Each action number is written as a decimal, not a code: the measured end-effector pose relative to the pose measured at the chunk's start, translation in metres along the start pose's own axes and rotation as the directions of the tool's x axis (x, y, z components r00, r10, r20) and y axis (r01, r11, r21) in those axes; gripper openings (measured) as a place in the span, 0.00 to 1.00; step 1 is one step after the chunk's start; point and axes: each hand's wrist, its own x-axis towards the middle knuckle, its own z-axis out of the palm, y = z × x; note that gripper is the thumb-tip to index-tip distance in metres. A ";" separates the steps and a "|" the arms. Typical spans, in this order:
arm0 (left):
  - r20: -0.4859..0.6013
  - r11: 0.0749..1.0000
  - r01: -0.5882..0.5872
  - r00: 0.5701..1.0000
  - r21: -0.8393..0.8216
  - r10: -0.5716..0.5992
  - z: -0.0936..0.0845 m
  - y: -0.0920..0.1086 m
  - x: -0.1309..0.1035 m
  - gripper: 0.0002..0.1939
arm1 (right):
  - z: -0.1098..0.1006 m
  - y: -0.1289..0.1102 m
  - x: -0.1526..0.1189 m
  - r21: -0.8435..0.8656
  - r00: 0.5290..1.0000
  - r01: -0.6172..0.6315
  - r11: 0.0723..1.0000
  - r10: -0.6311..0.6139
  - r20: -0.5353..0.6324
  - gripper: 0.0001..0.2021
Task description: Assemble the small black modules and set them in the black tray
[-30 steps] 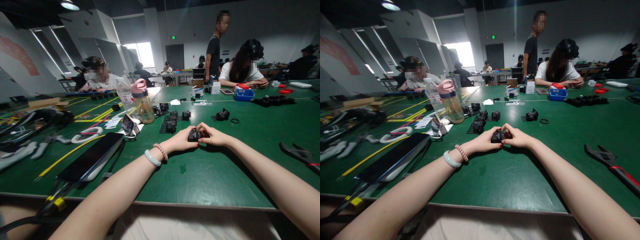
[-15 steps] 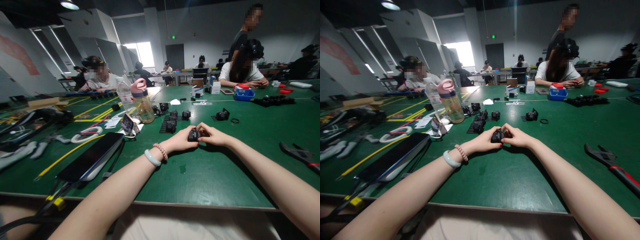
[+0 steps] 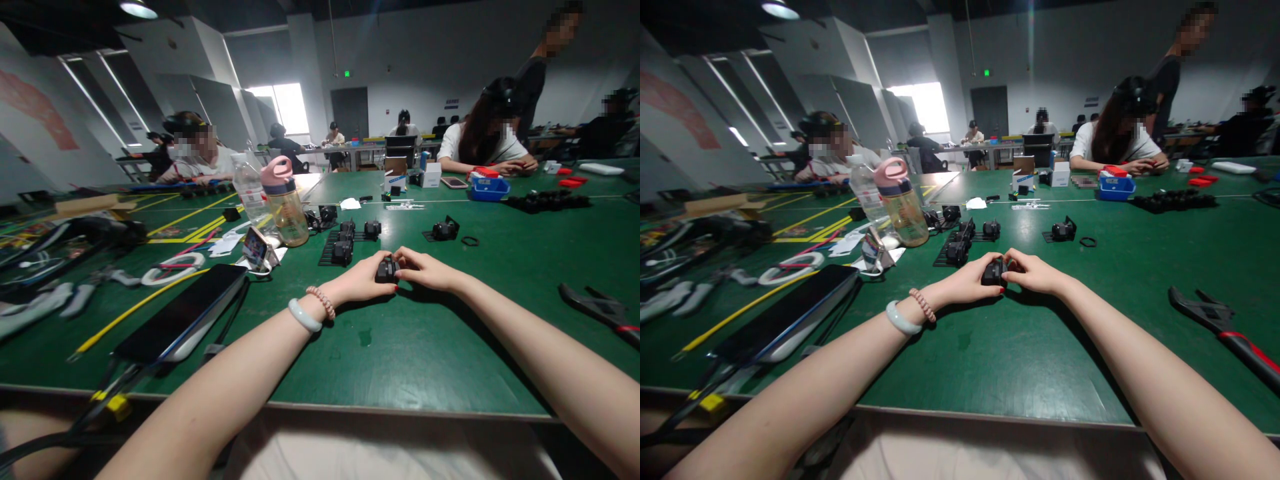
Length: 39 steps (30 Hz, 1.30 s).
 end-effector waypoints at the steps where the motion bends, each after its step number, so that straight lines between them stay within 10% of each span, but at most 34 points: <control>1: -0.002 1.000 -0.006 1.000 0.001 0.006 0.000 0.000 0.000 0.27 | 0.000 0.000 0.000 -0.004 1.000 -0.004 1.000 0.004 -0.001 0.12; 39: 0.005 1.000 -0.008 1.000 -0.015 0.008 0.001 -0.003 0.002 0.29 | 0.003 0.002 -0.001 0.083 0.999 0.035 0.996 -0.038 0.028 0.19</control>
